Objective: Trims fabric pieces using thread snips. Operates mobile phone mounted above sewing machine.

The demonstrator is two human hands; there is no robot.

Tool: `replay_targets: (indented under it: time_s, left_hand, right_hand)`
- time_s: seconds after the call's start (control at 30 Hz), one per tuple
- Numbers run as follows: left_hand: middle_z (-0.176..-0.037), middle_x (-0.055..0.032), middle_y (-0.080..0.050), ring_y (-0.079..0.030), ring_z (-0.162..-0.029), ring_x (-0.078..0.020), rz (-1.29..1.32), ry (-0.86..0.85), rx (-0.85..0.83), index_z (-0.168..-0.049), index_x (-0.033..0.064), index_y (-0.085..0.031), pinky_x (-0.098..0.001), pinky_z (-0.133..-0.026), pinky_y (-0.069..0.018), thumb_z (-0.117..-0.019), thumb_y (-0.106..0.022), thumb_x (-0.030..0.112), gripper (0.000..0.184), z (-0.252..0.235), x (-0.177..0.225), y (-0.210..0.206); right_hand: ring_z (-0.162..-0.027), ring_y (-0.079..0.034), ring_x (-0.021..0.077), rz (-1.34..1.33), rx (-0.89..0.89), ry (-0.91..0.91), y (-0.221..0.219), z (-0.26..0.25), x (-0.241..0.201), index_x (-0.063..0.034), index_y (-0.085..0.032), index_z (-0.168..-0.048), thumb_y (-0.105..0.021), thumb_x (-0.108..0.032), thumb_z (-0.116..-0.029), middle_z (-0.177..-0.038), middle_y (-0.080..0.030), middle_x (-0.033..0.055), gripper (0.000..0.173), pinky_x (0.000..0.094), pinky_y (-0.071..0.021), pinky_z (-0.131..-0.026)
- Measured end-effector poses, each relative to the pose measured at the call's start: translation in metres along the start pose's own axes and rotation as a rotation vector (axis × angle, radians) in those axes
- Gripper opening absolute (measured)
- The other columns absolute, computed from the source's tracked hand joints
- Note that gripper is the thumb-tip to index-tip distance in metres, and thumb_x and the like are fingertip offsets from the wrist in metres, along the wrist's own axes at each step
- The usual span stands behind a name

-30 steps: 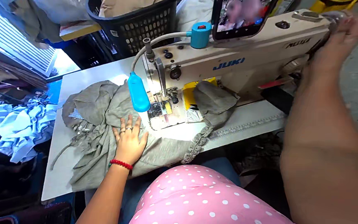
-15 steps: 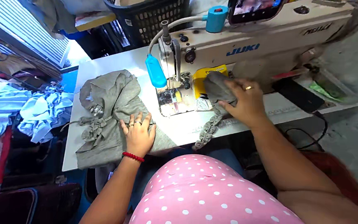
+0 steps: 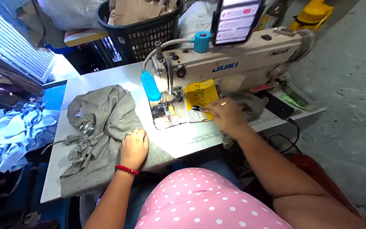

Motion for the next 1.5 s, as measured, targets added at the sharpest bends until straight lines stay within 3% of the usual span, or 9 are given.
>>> replay_targets:
  time_s: [0.1,0.3,0.43,0.57,0.7,0.8,0.93,1.33,1.5]
  left_hand:
    - [-0.103,-0.0164,-0.072,-0.068,-0.106,-0.0353,0.133,-0.050,0.042,-0.104,0.0045,-0.073,-0.0564,-0.095,-0.0505,-0.1015,-0.051,0.028,0.032,0.000,0.004,-0.004]
    - [-0.112,-0.0149,-0.073,-0.067,-0.113,-0.0302,0.259,-0.013,-0.069,-0.112,0.0043,-0.074,-0.0512,-0.102,-0.0493,-0.1052,-0.053,0.019,0.026,0.006,0.006,0.010]
    - [-0.109,-0.0114,-0.073,-0.068,-0.107,-0.0256,0.283,0.031,-0.122,-0.115,0.0058,-0.073,-0.0469,-0.099,-0.0512,-0.1005,-0.061,0.018,0.022,0.007,0.004,0.013]
    - [-0.110,-0.0165,-0.070,-0.067,-0.108,-0.0314,0.251,0.022,-0.060,-0.115,0.0030,-0.072,-0.0503,-0.098,-0.0514,-0.0996,-0.064,0.020,0.025,0.008,0.005,0.007]
    - [-0.110,-0.0182,-0.071,-0.068,-0.107,-0.0320,0.346,0.051,0.025,-0.111,0.0011,-0.073,-0.0524,-0.097,-0.0516,-0.1030,-0.058,0.019,0.025,0.010,0.000,0.005]
    - [-0.106,-0.0140,-0.071,-0.068,-0.099,-0.0270,0.389,0.070,-0.002,-0.111,0.0044,-0.074,-0.0487,-0.091,-0.0545,-0.0989,-0.067,0.016,0.018,0.011,-0.005,0.007]
    - [-0.102,-0.0103,-0.070,-0.068,-0.090,-0.0214,0.395,0.029,-0.005,-0.110,0.0065,-0.073,-0.0426,-0.084,-0.0568,-0.0954,-0.072,0.015,0.017,0.012,-0.007,0.008]
    - [-0.104,-0.0100,-0.068,-0.067,-0.091,-0.0212,0.396,-0.024,-0.006,-0.107,0.0072,-0.070,-0.0411,-0.083,-0.0571,-0.0906,-0.079,0.019,0.022,0.016,-0.007,0.008]
    - [-0.098,-0.0100,-0.069,-0.067,-0.092,-0.0232,0.390,-0.009,0.030,-0.096,0.0079,-0.074,-0.0448,-0.084,-0.0562,-0.0959,-0.070,0.015,0.008,0.015,-0.002,0.009]
  right_hand:
    - [-0.130,-0.058,0.0379,0.022,-0.184,0.005,-0.031,-0.013,-0.012,-0.0052,-0.067,-0.133,-0.058,-0.007,-0.1013,-0.134,-0.066,0.0169,0.033,0.0571,-0.0464,-0.108]
    - [-0.119,-0.063,0.0399,0.098,-0.240,-0.070,-0.036,-0.021,-0.018,-0.0012,-0.071,-0.123,-0.058,0.003,-0.0971,-0.120,-0.069,0.0215,0.029,0.0562,-0.0509,-0.100]
    - [-0.110,-0.068,0.0393,-0.062,-0.110,-0.059,-0.038,-0.011,-0.048,-0.0073,-0.067,-0.133,-0.052,-0.004,-0.1015,-0.120,-0.069,0.0212,0.035,0.0557,-0.0561,-0.091]
    - [-0.114,-0.067,0.0365,-0.351,-0.384,-0.072,-0.055,0.002,-0.088,-0.0162,-0.052,-0.150,-0.045,-0.024,-0.1073,-0.125,-0.068,0.0199,0.044,0.0550,-0.0517,-0.100]
    - [-0.097,-0.070,0.0364,-0.415,-0.325,-0.028,-0.070,0.007,-0.102,-0.0010,-0.062,-0.127,-0.056,-0.022,-0.1041,-0.103,-0.070,0.0204,0.032,0.0553,-0.0557,-0.088]
    - [-0.097,-0.070,0.0345,-0.393,-0.270,0.059,-0.075,0.004,-0.112,0.0002,-0.066,-0.116,-0.066,-0.018,-0.0984,-0.112,-0.067,0.0198,0.026,0.0533,-0.0584,-0.084]
    - [-0.080,-0.069,0.0342,-0.208,-0.189,0.210,-0.077,0.003,-0.129,-0.0023,-0.070,-0.103,-0.071,-0.013,-0.0917,-0.095,-0.065,0.0172,0.016,0.0516,-0.0573,-0.064]
    - [-0.071,-0.068,0.0344,-0.100,-0.107,0.310,-0.095,-0.012,-0.148,-0.0044,-0.071,-0.098,-0.066,-0.005,-0.0900,-0.085,-0.066,0.0161,0.009,0.0514,-0.0547,-0.055]
    - [-0.078,-0.065,0.0297,-0.518,-0.187,-0.042,-0.086,0.000,-0.139,-0.0036,-0.065,-0.111,-0.067,-0.023,-0.0966,-0.092,-0.065,0.0142,0.025,0.0514,-0.0547,-0.067]
Point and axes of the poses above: each hand's wrist, its own z-axis away from the middle knuckle, its own y-axis out of the back of the hand, x = y × z, the point moved 2 cm from there along -z, towards the middle knuckle
